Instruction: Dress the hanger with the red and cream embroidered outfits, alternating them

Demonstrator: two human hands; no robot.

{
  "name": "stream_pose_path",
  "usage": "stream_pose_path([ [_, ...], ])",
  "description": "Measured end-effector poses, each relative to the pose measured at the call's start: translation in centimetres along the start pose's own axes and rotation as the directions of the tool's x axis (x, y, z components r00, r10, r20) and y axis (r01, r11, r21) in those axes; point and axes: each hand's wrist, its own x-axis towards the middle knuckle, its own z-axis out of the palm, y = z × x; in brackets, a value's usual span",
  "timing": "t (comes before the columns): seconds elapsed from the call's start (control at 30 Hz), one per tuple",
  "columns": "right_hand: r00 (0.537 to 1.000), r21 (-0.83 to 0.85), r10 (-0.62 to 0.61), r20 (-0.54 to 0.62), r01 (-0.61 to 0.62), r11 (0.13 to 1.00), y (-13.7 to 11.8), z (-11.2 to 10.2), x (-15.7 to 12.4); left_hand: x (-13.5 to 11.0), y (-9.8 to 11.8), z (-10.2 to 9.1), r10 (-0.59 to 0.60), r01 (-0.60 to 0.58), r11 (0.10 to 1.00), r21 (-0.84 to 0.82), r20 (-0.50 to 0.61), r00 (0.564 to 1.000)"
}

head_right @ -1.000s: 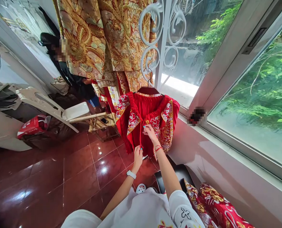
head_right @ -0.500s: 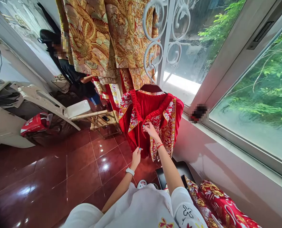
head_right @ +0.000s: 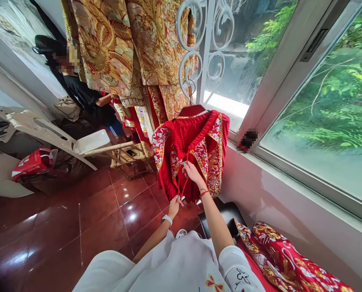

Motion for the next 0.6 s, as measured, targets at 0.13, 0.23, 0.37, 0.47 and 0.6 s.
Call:
stream_pose_path([
  [0.13, 0.995, -0.022, 0.015, -0.095, -0.017, 1.000, 0.3, -1.0, -1.1, 0.0, 1.8, -0.1, 0.059, -0.059, 0.998, -0.004, 0.037, 0.998],
  [0.23, 0.990, 0.043, 0.074, -0.121, -0.070, 0.997, 0.4, -1.5, -1.8, 0.4, 4.7, 0.8, 0.146, -0.145, 0.989, -0.019, 0.034, 0.989],
  [0.37, 0.977, 0.139, 0.179, -0.120, -0.162, 0.977, 0.2, -1.7, -2.8, -0.5, 9.0, 3.3, 0.271, -0.228, 0.936, -0.268, 0.137, 0.953],
  [0.47, 0.979, 0.176, 0.206, 0.000, -0.203, 0.963, -0.2, -1.9, -3.5, -2.6, 11.0, 4.8, 0.166, 0.007, 0.847, -0.532, 0.275, 0.947],
  [0.6, 0.968, 0.150, 0.223, -0.113, -0.205, 0.967, -0.4, -2.0, -4.2, -6.3, 12.5, 3.6, 0.070, 0.236, 0.777, -0.583, 0.454, 0.888],
])
